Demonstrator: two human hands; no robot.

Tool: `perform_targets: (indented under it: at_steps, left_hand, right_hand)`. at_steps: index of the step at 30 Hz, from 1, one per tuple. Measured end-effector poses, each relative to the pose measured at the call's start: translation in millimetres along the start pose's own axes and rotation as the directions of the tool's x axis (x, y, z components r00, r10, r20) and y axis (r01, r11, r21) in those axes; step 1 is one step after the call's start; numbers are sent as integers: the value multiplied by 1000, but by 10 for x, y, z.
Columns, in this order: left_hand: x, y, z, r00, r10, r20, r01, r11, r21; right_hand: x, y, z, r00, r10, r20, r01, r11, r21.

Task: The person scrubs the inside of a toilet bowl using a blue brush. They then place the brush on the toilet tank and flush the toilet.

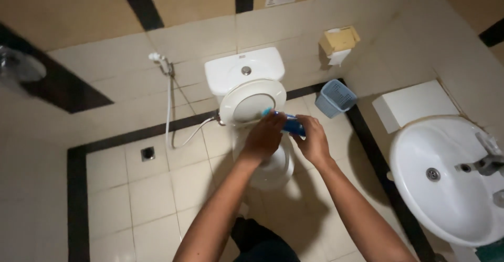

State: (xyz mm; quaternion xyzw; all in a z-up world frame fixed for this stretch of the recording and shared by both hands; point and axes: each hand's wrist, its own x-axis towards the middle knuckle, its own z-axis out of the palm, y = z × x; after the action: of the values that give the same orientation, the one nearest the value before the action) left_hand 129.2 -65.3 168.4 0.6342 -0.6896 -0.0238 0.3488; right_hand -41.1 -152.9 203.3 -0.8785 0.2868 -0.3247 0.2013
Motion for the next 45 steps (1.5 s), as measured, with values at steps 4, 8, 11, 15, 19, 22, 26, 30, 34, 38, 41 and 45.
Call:
perform_targets:
  at_steps: [4, 8, 11, 15, 19, 22, 26, 30, 34, 38, 41, 45]
  left_hand:
    - [245, -275, 138, 993, -49, 109, 54, 998, -42]
    - [425, -441, 182, 995, 96, 31, -93, 993, -67]
    - [544, -546, 323, 988, 147, 49, -143, 987, -78]
    - [682, -608, 382, 968, 253, 6, -251, 964, -91]
    - [846, -527, 309, 967, 245, 70, -235, 964, -122]
    - [977, -499, 284, 919, 272, 285, -255, 962, -98]
    - [1057, -561, 370, 885, 315, 342, -282, 949, -143]
    - [1135, -701, 279, 837, 387, 388, -346, 922, -173]
    - [1128, -845, -7, 792, 394, 466, -310, 918, -248]
    - [1027, -1129, -99, 788, 451, 420, -321, 882, -345]
    - [1005, -1300, -160, 762, 500, 411, -343, 851, -398]
    - [1006, -1425, -354, 743, 537, 401, -353, 822, -446]
  right_hand:
    - [108, 148, 118, 998, 56, -21, -56, 998, -25]
    - [190, 182, 191, 991, 119, -55, -121, 992, -34]
    - [209, 198, 187, 984, 154, -93, -159, 986, -42]
    - [179, 285, 227, 973, 181, -145, -195, 977, -89]
    - [165, 181, 147, 963, 216, -163, -240, 959, -149]
    - [144, 114, 142, 939, 296, -176, -323, 935, -145]
    - [116, 33, 171, 926, 302, -227, -343, 924, -169]
    - [226, -202, 234, 892, 368, -261, -421, 888, -186]
    - [299, -423, 411, 858, 413, -306, -479, 858, -185]
    - [333, -645, 698, 832, 433, -347, -518, 831, -203]
    - [349, -753, 886, 808, 448, -382, -550, 806, -218]
    - [419, -978, 1045, 775, 481, -409, -596, 771, -223]
